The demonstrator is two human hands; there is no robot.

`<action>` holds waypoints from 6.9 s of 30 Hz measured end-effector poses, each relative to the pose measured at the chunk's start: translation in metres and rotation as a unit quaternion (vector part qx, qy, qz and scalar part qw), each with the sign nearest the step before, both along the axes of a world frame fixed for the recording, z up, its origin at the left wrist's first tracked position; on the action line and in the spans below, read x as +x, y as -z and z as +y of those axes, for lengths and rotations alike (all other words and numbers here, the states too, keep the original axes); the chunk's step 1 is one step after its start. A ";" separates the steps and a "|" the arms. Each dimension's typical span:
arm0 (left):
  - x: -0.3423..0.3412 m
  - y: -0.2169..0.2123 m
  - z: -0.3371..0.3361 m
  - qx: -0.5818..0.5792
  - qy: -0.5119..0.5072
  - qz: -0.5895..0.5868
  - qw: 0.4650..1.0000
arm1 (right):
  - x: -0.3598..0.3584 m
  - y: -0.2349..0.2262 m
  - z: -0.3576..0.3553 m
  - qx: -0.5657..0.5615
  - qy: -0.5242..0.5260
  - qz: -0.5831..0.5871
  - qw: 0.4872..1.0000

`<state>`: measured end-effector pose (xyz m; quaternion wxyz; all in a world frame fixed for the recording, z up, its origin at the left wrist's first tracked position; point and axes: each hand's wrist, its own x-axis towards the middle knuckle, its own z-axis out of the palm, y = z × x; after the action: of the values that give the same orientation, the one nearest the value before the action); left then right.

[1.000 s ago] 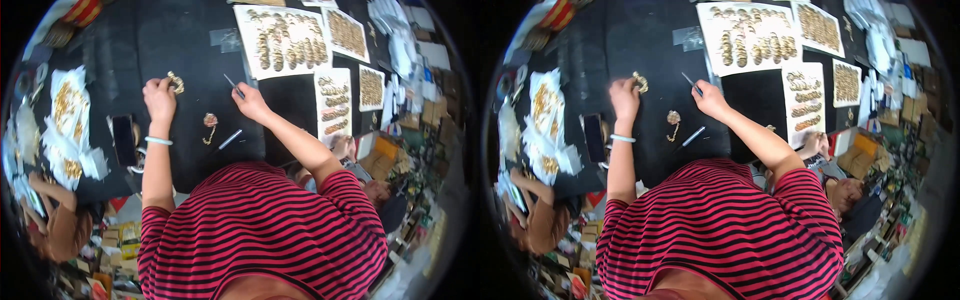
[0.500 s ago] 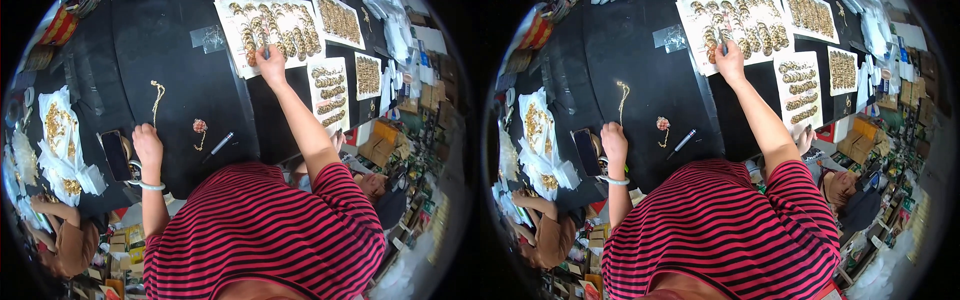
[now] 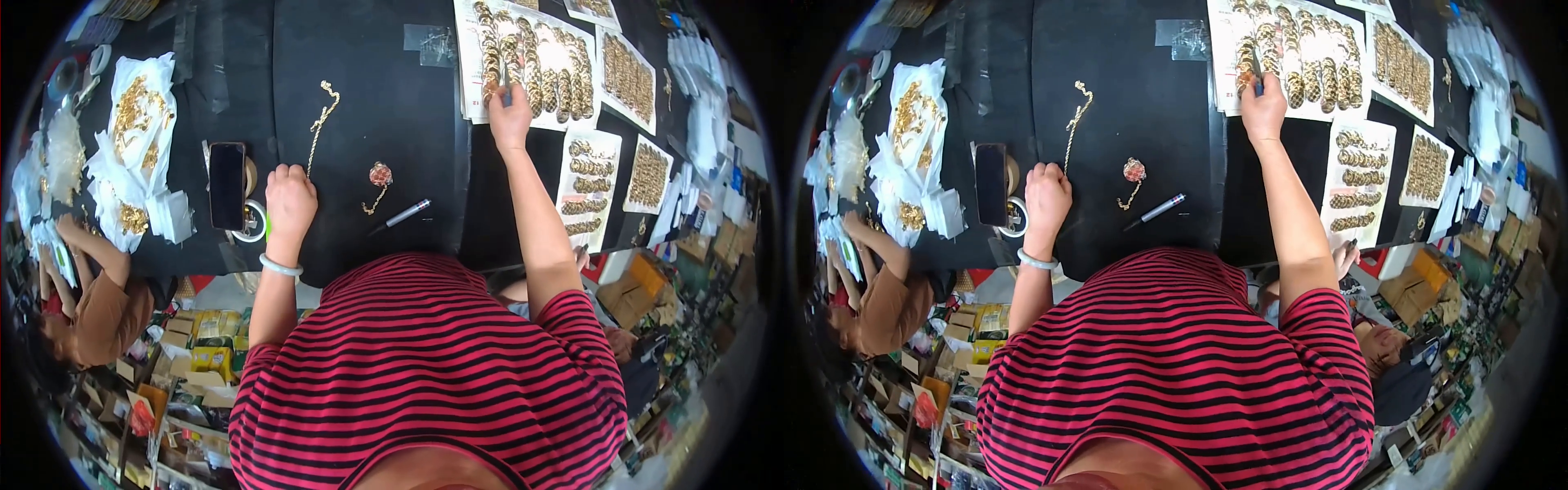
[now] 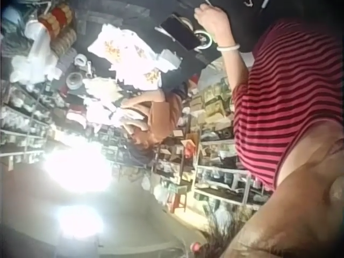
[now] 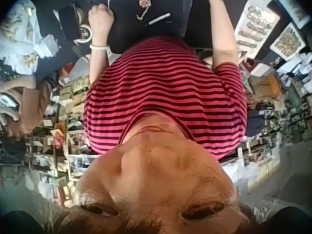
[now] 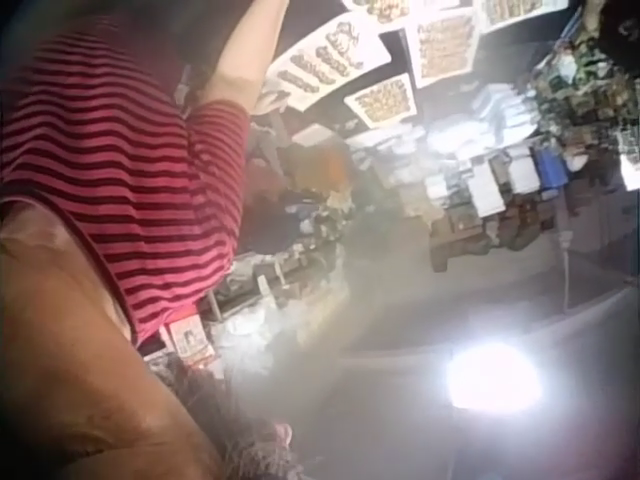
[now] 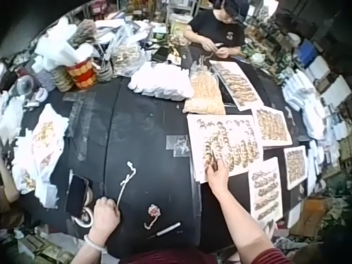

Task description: Trimming excess plastic or metal from gold-colored jewelry ornaments using nippers and arranging them on cards.

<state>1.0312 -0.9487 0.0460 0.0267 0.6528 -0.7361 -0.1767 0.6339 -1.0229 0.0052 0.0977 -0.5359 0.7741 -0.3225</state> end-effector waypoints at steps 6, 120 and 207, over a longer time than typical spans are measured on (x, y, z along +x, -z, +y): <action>0.006 -0.006 -0.003 0.030 0.050 -0.010 0.998 | -0.002 0.008 0.001 -0.021 0.010 -0.002 1.000; -0.086 0.020 -0.026 0.085 -0.109 0.528 0.838 | 0.135 -0.064 0.026 0.208 -0.163 -0.454 0.851; -0.080 0.027 -0.006 0.106 -0.162 0.556 0.808 | 0.128 -0.008 0.004 0.215 -0.080 -0.321 0.919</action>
<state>0.9511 -0.9550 0.0190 0.3906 0.5515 -0.4554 -0.5796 0.7623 -1.0190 0.0135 0.4791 -0.4302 0.7063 -0.2943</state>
